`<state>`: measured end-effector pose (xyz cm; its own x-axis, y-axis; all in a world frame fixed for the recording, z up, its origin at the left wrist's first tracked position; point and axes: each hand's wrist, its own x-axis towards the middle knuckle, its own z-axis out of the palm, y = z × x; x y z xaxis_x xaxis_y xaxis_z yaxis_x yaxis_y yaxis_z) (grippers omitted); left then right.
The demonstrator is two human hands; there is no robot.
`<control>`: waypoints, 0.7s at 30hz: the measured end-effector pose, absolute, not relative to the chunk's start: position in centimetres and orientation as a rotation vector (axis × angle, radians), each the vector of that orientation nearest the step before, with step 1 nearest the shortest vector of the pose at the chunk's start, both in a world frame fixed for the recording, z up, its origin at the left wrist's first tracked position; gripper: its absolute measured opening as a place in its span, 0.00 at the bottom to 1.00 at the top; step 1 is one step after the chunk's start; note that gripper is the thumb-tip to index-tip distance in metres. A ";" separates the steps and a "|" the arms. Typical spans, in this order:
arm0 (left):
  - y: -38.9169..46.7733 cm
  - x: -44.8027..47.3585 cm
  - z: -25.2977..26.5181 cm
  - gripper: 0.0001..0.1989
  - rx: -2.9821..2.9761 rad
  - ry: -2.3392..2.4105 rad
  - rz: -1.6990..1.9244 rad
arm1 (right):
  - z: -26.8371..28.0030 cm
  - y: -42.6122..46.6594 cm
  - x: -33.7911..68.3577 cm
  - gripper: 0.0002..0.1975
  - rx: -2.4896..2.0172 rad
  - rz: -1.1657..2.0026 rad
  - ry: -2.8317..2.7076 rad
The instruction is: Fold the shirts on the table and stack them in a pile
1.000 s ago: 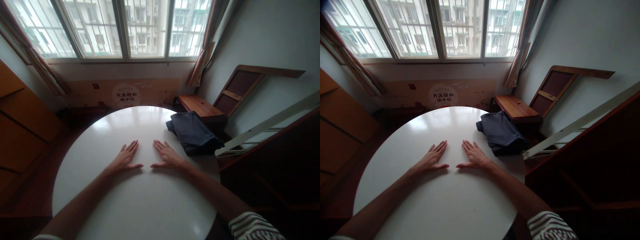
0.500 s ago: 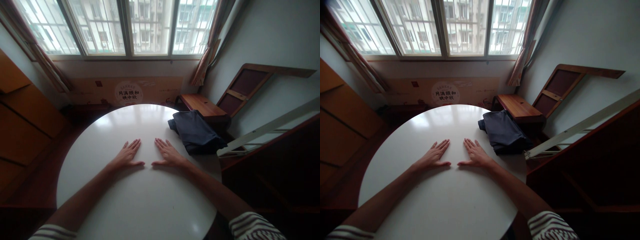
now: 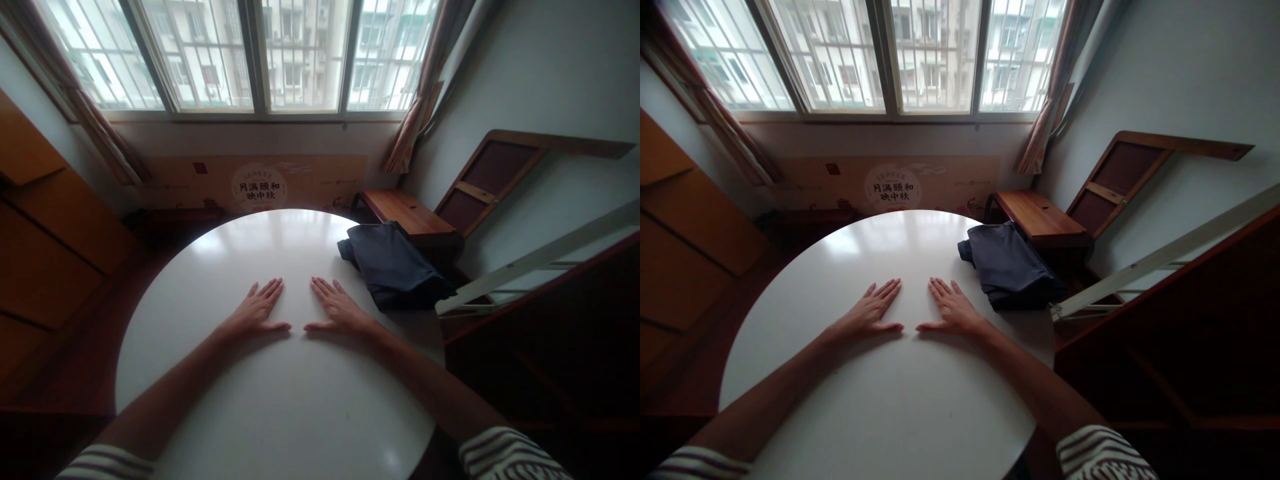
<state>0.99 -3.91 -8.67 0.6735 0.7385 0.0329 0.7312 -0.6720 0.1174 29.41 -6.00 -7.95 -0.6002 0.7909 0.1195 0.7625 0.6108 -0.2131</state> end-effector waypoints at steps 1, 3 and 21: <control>-3.9 1.0 -8.7 0.54 2.785 1.229 0.115 | -8.0 -6.0 29.4 0.58 -1.286 0.208 -2.635; -3.9 1.0 -8.7 0.54 2.784 1.229 0.109 | -8.1 -5.9 29.5 0.57 -1.286 0.211 -2.640; -4.4 1.5 -8.1 0.40 2.739 1.211 0.494 | -7.8 -6.0 29.2 0.38 -1.232 0.203 -2.460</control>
